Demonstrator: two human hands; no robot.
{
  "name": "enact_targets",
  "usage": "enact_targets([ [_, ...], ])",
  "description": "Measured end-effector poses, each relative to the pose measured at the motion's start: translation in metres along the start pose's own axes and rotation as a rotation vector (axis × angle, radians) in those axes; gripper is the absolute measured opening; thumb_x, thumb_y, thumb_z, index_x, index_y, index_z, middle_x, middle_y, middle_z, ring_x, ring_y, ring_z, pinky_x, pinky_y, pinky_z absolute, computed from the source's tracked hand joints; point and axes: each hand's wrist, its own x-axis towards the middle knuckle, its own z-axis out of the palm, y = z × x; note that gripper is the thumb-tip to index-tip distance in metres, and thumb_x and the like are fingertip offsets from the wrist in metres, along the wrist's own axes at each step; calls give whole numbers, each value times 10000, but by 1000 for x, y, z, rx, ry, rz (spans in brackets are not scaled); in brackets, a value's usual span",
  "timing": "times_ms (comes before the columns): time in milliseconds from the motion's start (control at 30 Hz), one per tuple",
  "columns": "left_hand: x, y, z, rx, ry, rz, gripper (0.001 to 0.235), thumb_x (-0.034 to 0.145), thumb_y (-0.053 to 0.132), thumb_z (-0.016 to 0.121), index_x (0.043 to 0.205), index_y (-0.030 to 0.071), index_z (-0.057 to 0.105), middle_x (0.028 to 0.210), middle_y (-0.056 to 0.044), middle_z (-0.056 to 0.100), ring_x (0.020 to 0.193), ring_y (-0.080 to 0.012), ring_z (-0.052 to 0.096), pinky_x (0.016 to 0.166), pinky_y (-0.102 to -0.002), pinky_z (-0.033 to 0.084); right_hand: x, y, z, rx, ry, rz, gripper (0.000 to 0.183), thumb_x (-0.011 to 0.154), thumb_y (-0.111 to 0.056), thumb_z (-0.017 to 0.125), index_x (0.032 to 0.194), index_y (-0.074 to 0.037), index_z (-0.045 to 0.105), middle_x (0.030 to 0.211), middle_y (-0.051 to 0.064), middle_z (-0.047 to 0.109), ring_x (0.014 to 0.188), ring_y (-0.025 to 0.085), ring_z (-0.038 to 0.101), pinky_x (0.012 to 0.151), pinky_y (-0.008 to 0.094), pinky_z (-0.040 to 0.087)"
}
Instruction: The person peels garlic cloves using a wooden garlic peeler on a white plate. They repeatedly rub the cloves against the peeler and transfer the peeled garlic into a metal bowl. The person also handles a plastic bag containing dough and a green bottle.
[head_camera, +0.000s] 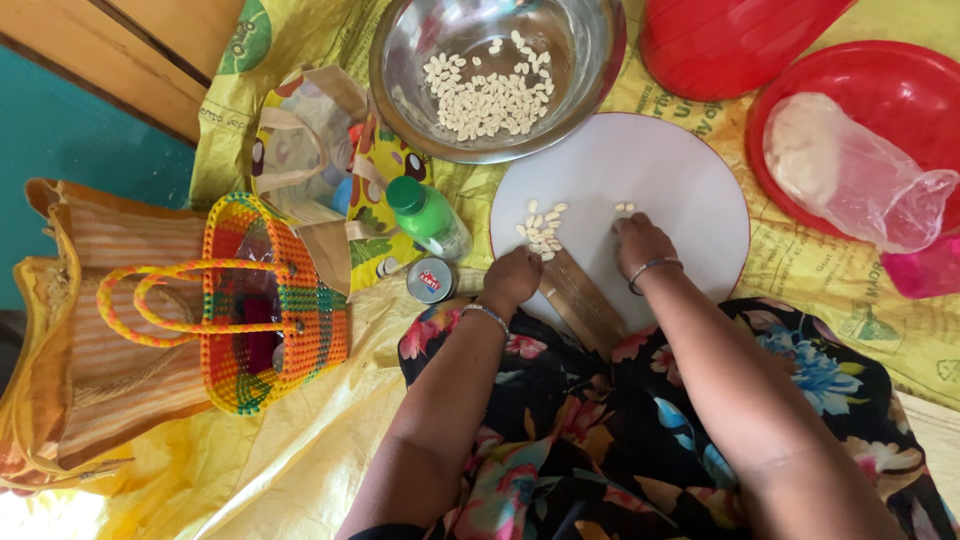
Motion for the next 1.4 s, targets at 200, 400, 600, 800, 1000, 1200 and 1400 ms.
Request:
enact_targets([
  [200, -2, 1, -1, -11, 4, 2, 436, 997, 406, 478, 1205, 55, 631, 1187, -220, 699, 1145, -393, 647, 995, -491, 490, 3, -1, 13, 42, -55, -139, 142, 871, -85, 656, 1006, -91, 701, 1127, 133, 652, 1070, 344, 656, 941, 446, 541],
  [400, 1, -3, 4, -15, 13, 1, 431, 985, 407, 502, 1186, 48, 632, 1172, -233, 703, 1130, -402, 655, 987, -495, 498, -10, -30, 31, 193, -68, -529, 232, 823, -68, 697, 1053, -96, 674, 1051, 103, 688, 982, 314, 690, 866, 413, 558],
  [600, -3, 2, -1, -3, 10, -4, 451, 965, 429, 514, 1184, 55, 640, 1180, -222, 704, 1134, -392, 659, 987, -487, 504, -22, -52, 21, 117, -207, -562, 305, 793, -107, 749, 1075, -108, 635, 1105, 102, 669, 1013, 326, 679, 864, 427, 552],
  [800, -27, 27, -33, -55, -45, -33, 659, 828, 580, 674, 1215, 46, 649, 1185, -211, 709, 1147, -364, 666, 992, -445, 511, -30, -55, -22, -72, -382, -198, 854, 809, -311, 820, 1475, -120, 323, 1237, 197, 687, 1145, 368, 677, 968, 461, 541],
  [1000, -60, 60, -67, 110, -132, -55, 986, 566, 754, 815, 1185, 14, 612, 1165, -193, 722, 1122, -334, 701, 952, -422, 552, -29, -61, -30, -169, -604, -13, 1298, 765, -505, 849, 1654, -202, -46, 1297, 242, 666, 1202, 364, 664, 1035, 438, 528],
  [1200, -62, 69, -71, 169, -133, -72, 1005, 542, 751, 839, 1203, 35, 593, 1162, -176, 726, 1108, -319, 706, 945, -421, 552, -19, -48, -14, -88, -607, -38, 1440, 663, -513, 916, 1648, -217, -92, 1296, 260, 662, 1221, 390, 646, 1062, 450, 505],
  [1400, -54, 65, -62, 156, -105, -87, 924, 535, 686, 865, 1181, 72, 619, 1127, -155, 742, 1094, -317, 708, 940, -432, 550, -9, -39, 0, -56, -620, -59, 1487, 628, -490, 935, 1642, -241, -125, 1280, 281, 656, 1214, 403, 645, 1053, 449, 511],
])
